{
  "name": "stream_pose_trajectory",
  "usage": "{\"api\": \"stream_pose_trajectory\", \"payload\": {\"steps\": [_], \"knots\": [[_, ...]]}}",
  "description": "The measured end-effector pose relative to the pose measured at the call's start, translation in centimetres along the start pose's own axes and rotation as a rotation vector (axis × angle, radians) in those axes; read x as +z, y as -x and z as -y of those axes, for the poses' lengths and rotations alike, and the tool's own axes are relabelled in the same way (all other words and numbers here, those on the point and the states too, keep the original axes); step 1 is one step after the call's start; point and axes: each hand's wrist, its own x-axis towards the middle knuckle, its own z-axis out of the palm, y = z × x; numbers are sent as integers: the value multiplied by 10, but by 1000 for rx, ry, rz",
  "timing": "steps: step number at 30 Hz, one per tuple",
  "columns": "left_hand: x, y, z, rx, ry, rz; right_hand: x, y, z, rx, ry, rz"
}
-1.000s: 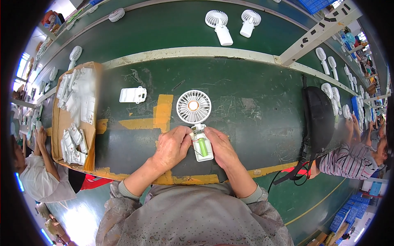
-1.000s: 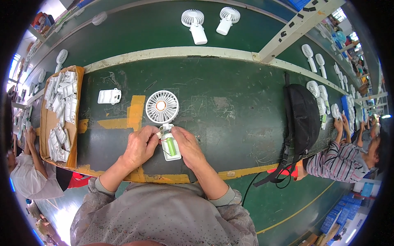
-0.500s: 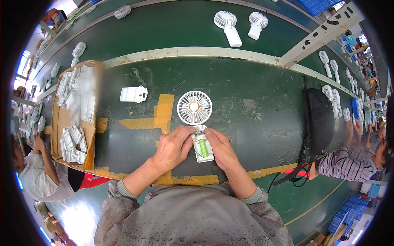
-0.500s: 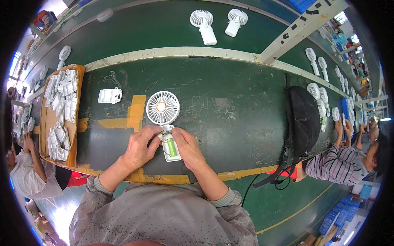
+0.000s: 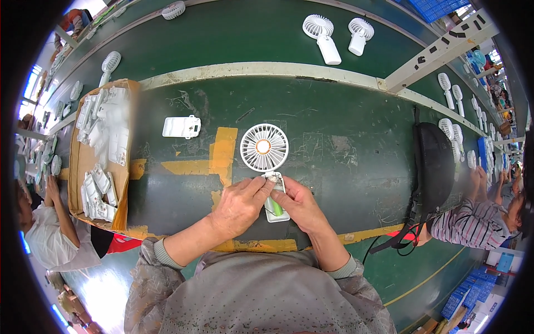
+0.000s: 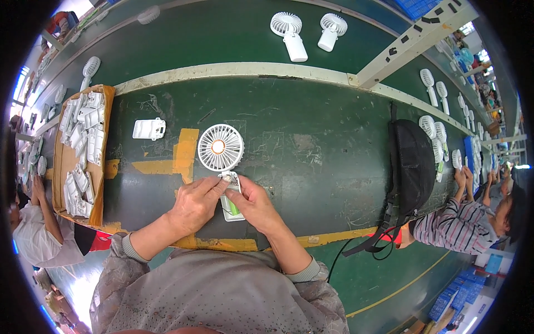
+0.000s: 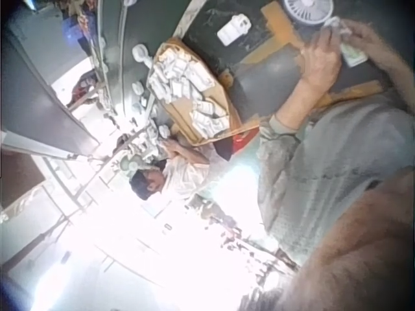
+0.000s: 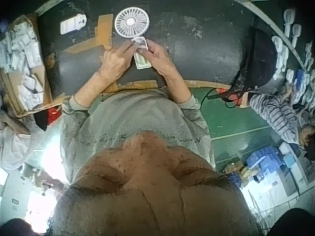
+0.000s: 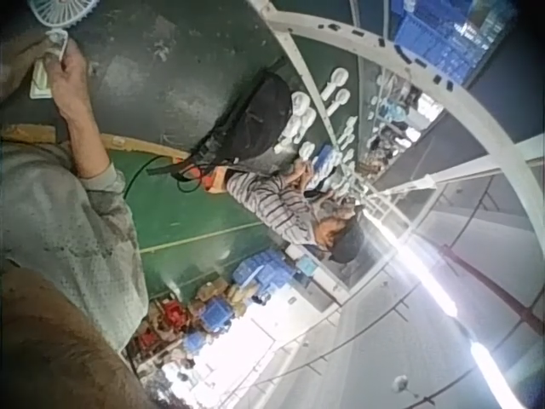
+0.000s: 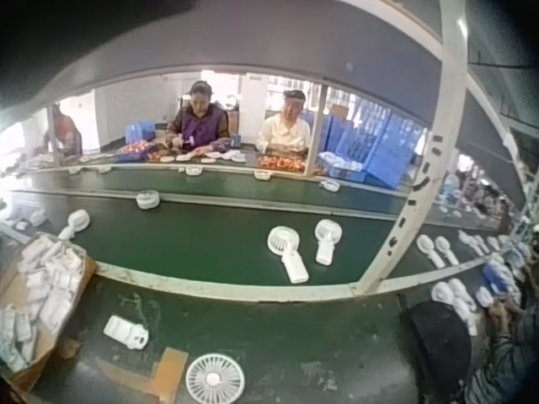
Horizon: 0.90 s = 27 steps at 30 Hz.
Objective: The person assembles portable fans by fitting the internal components into handle casings, snapping the outer covers into place by hand, and placing the assembled fans onto the conveyor belt.
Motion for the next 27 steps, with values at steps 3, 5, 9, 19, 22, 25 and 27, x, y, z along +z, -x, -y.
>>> {"api": "stream_pose_trajectory", "payload": {"steps": [3, 5, 9, 19, 22, 25, 27], "knots": [[1, -2, -3, -4, -8, -23, 0, -1, 0, 0, 10, -7], [-1, -4, -4, -7, -4, -12, 0, -1, 0, 2, 13, -8], [-7, -7, -4, -9, 6, 42, 1, -1, 0, -24, 90, -9], [-8, -14, 3, 29, 62, 170, -1, -1, 1, -47, 16, -22], [-8, -14, 6, -42, 129, 129, -5, -4, 6, 12, 9, 42], [-13, -10, 12, -112, 241, 99, -5, -7, 5, 124, -38, -46], [-14, -3, 18, -61, 346, -73, -1, -7, 8, 126, -55, -52]]}}
